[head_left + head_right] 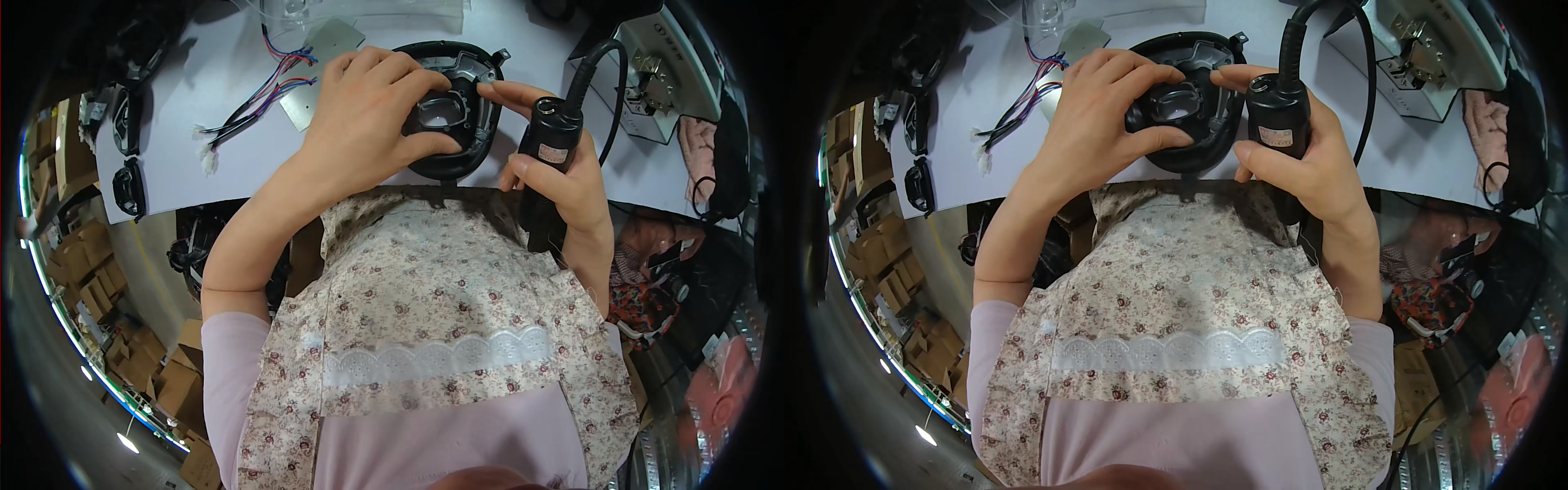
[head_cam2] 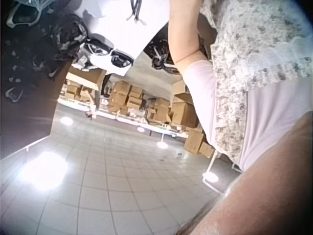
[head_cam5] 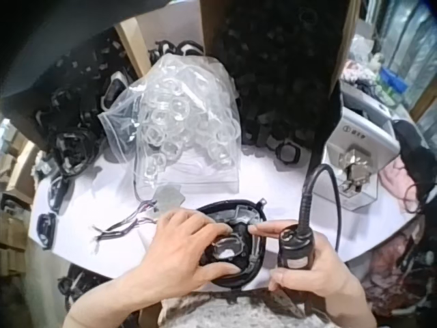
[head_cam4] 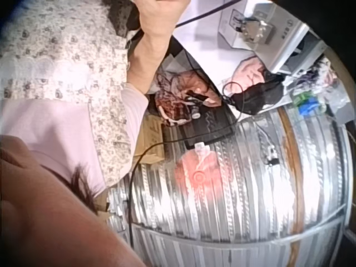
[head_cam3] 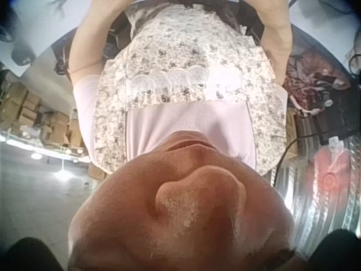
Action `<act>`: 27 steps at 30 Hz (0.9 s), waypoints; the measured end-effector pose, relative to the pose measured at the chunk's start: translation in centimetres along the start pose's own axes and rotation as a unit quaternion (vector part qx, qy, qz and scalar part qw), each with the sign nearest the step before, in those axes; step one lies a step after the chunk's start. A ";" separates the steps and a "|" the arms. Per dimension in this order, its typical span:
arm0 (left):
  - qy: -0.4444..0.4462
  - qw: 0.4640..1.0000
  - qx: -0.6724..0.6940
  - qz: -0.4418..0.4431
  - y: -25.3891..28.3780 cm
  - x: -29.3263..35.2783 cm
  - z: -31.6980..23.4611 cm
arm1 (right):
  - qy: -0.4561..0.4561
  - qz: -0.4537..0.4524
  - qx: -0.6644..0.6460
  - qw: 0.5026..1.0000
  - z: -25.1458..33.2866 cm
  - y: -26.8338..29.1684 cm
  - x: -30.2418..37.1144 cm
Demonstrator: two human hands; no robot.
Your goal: The person assembles headlights by inserting lenses into housings, fastening circuit boards onto the housings with an electric screwdriver, and placing the finished assemblies into a box.
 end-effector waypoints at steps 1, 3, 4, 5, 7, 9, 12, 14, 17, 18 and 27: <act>0.010 1.000 0.004 -0.005 -0.1 0.1 0.0 | 0.000 0.001 0.002 1.000 0.0 0.0 0.0; 0.006 1.000 0.012 -0.013 -0.3 0.0 0.2 | -0.001 0.002 0.007 1.000 0.0 0.1 0.0; 0.001 1.000 0.018 -0.020 -0.3 0.1 0.2 | -0.001 0.004 0.011 1.000 0.0 0.1 -0.1; 0.003 1.000 0.018 -0.021 -0.4 0.1 0.2 | -0.002 0.006 0.012 1.000 0.0 0.2 -0.1; -0.001 0.999 0.015 -0.036 -0.6 0.2 0.0 | -0.001 0.001 0.012 1.000 0.0 0.2 -0.1; 0.006 0.999 0.018 -0.042 -0.7 0.3 0.1 | -0.001 -0.002 0.014 1.000 0.2 0.0 -0.3; 0.015 0.998 0.020 -0.061 -1.1 0.3 -0.1 | -0.003 -0.012 0.009 1.000 0.2 0.4 -0.1; 0.017 0.997 0.019 -0.079 -1.3 0.2 -0.2 | -0.010 -0.063 0.042 0.997 0.4 -0.1 -0.1; 0.019 0.995 0.018 -0.098 -1.3 0.4 -0.4 | 0.003 -0.063 0.038 0.997 0.4 -0.2 0.0; 0.023 0.989 -0.006 -0.147 -0.7 0.8 -0.6 | 0.006 -0.061 0.034 0.998 0.2 -0.2 -0.2; 0.220 0.970 -0.080 -0.065 4.5 7.7 8.6 | 0.039 -0.048 0.064 0.996 1.8 1.3 0.6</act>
Point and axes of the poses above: each hand's wrist, its own x-axis away from the middle knuckle, its own y-axis out of the back of the hand, z = x × y, the point moved 5 cm from there along -x, towards the middle knuckle, and after that the axes turned 6 degrees about -y, right-handed, at the moved point
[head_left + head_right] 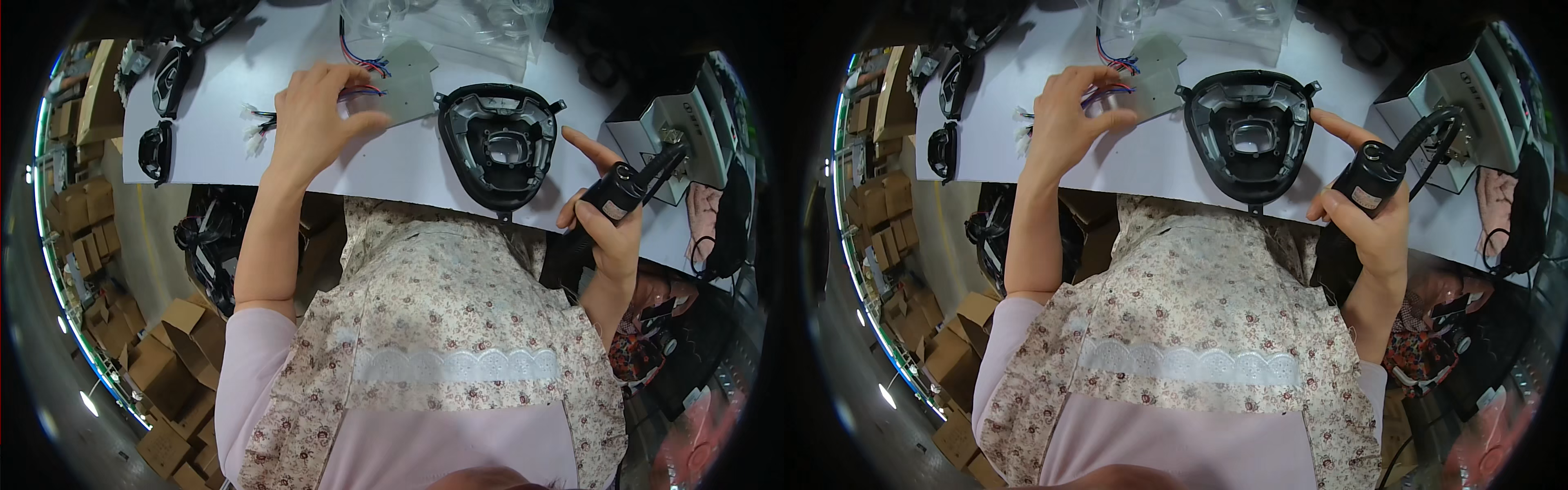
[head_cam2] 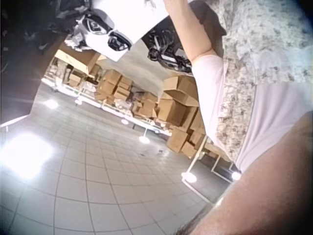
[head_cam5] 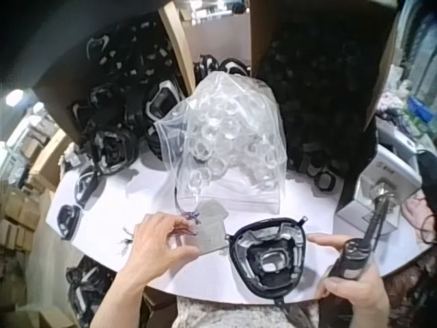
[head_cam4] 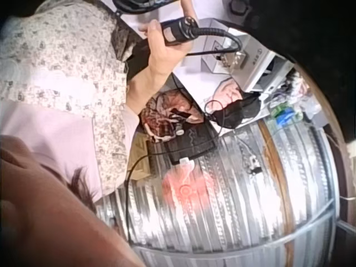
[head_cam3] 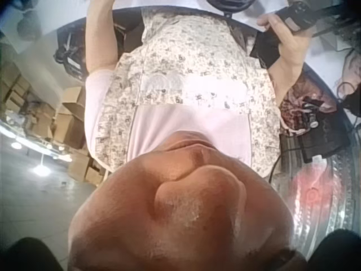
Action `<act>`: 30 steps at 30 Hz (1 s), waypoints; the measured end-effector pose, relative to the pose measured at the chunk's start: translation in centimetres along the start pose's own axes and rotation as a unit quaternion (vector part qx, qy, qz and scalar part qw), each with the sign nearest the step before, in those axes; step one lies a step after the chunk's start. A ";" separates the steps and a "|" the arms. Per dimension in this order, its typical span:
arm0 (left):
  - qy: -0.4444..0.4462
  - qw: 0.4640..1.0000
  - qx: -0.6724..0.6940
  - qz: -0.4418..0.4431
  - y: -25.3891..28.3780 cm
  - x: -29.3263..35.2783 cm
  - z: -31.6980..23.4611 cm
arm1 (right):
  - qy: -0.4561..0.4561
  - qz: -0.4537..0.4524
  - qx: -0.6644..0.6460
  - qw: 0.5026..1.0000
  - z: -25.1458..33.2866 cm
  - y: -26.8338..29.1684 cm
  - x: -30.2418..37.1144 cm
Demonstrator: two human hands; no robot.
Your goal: The person assembles headlights by inserting lenses into housings, fastening circuit boards onto the housings with an electric screwdriver, and placing the finished assemblies into a box.
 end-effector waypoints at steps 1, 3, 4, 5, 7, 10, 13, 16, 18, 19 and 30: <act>0.000 1.000 0.001 0.000 -0.1 0.4 0.1 | 0.000 0.000 0.001 1.000 0.1 0.0 0.0; 0.032 0.997 0.068 0.012 -0.5 1.0 0.5 | 0.002 0.012 -0.011 1.000 0.2 -0.1 -0.1; 0.031 0.997 0.074 0.013 -0.7 1.0 0.1 | -0.001 0.008 -0.007 1.000 0.2 0.0 -0.1; 0.017 0.999 0.032 -0.030 -0.1 0.9 -0.4 | 0.001 0.007 0.001 1.000 0.3 -0.1 -0.1; 0.001 0.997 -0.002 -0.074 0.8 0.9 -1.6 | 0.006 0.013 0.020 1.000 0.7 0.0 -0.2; -0.005 1.000 -0.021 -0.004 0.3 1.1 -2.2 | 0.048 -0.019 -0.011 0.999 1.5 1.6 0.5; 0.023 0.999 0.047 0.007 -0.5 1.1 -1.6 | 0.165 -0.066 -0.062 0.982 5.0 5.1 2.6; 0.019 0.998 0.051 0.018 -0.2 0.8 -1.9 | 0.299 -0.112 -0.171 0.932 7.4 8.9 5.5; 0.010 0.999 0.032 0.033 -0.5 0.9 -1.5 | 0.354 -0.064 -0.198 0.912 9.3 10.3 6.4; 0.018 0.999 0.045 0.024 -0.3 1.1 -1.4 | 0.378 -0.082 -0.205 0.899 10.1 11.2 6.9; 0.092 0.993 0.076 -0.005 -0.7 1.5 -1.4 | 0.462 -0.254 -0.154 0.836 12.7 13.1 5.5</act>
Point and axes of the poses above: each hand's wrist, its own x-axis away from the middle knuckle, its own y-axis out of the back of the hand, z = x × y, the point moved 5 cm from there along -x, towards the middle knuckle, and after that the axes turned 6 degrees about -y, right-handed, at the moved point
